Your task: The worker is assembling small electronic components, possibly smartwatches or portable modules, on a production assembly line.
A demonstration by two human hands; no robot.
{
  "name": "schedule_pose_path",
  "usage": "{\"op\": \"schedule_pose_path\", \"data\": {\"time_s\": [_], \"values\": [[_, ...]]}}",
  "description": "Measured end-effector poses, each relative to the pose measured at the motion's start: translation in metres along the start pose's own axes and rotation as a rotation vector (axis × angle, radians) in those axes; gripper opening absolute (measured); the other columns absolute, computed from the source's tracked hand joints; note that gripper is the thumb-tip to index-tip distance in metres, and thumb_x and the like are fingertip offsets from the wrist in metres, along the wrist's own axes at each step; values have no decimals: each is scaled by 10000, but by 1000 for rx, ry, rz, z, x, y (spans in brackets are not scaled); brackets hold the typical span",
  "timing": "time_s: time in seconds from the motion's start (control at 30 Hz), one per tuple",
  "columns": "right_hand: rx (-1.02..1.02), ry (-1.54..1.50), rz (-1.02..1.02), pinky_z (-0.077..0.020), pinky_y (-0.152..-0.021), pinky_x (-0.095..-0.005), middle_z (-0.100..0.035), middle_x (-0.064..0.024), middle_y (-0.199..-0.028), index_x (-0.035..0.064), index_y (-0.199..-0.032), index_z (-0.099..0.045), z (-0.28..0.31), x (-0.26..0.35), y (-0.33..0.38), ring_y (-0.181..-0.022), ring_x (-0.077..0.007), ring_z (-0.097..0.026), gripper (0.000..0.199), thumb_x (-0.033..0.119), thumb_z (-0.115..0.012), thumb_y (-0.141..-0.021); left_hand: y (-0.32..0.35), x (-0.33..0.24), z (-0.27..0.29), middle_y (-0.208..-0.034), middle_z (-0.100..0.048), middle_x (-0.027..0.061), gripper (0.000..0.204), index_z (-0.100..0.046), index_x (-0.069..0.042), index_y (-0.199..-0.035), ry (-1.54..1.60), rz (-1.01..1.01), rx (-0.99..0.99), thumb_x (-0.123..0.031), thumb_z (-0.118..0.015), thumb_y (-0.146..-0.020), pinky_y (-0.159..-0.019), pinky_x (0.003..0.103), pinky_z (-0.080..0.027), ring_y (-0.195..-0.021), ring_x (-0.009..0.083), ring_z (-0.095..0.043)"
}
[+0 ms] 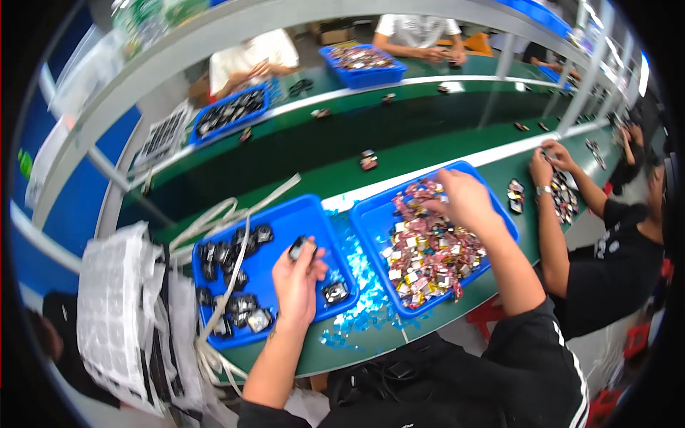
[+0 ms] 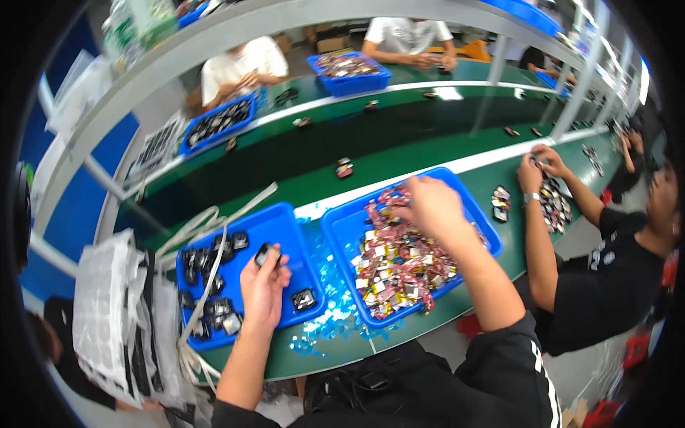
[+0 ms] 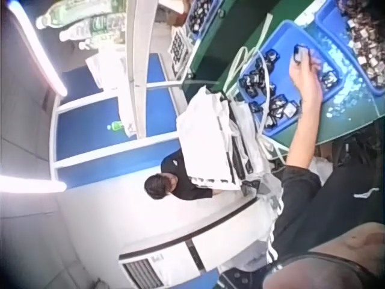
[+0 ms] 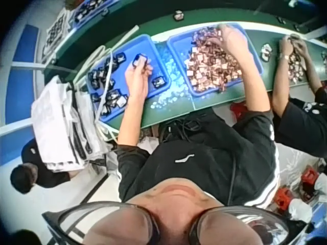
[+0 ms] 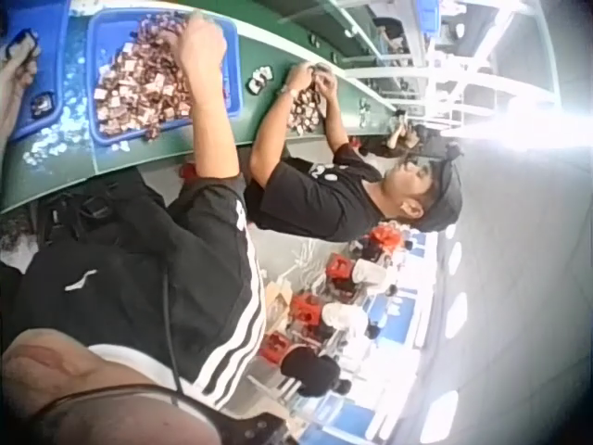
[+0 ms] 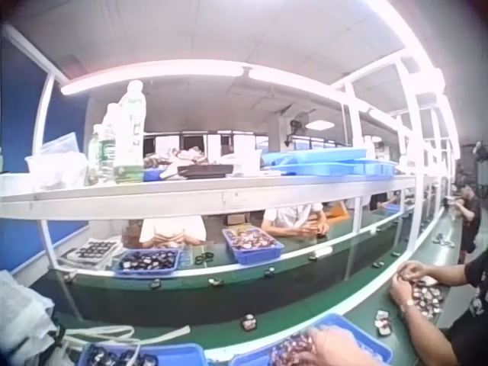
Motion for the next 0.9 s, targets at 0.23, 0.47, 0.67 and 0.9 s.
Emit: {"op": "schedule_pose_path", "data": {"time_s": [0.23, 0.47, 0.67, 0.9], "values": [[-153, -208, -49, -516, -703, -417, -671, -168, -840, 19, -860, -651, -12, -38, 3, -810, -340, -662, 116, 107, -695, -798, 2, 7, -15, -1026, -681, 156, 143, -548, -22, -1021, 63, 13, 124, -65, -638, -919, -681, 284, -556, -808, 207, -690], [-57, -742, -68, -513, -717, -285, -668, -68, -863, -1, -992, -693, 35, 14, 12, -798, -150, -642, 126, 68, -635, -904, 14, 8, -16, -963, -650, 131, 286, -468, -66, -1227, -152, 102, 158, -88, -560, -958, -649, 279, -544, -779, 210, -672], [335, -1038, 18, -512, -701, -226, -621, -36, -847, -17, -928, -600, 13, 92, 38, -768, -82, -605, 133, -5, -703, -846, 17, 7, -43, -1029, -592, 65, 260, -622, -80, -1215, -193, 59, 382, -182, -537, -991, -650, 218, -480, -819, 117, -584], [579, -955, 76, -527, -710, -229, -636, -29, -821, -15, -872, -610, -12, 133, 43, -779, -77, -621, 130, 3, -732, -829, 30, -6, -58, -950, -591, 36, 158, -733, -46, -994, -618, -252, 510, -85, -733, -840, -660, 205, -462, -789, 77, -577]]}}
Point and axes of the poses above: each hand's wrist, its own y-axis away from the middle knuckle, its own z-axis out of the back of the hand, x = y × z, the point moved 9 cm from there along -y, towards the middle knuckle
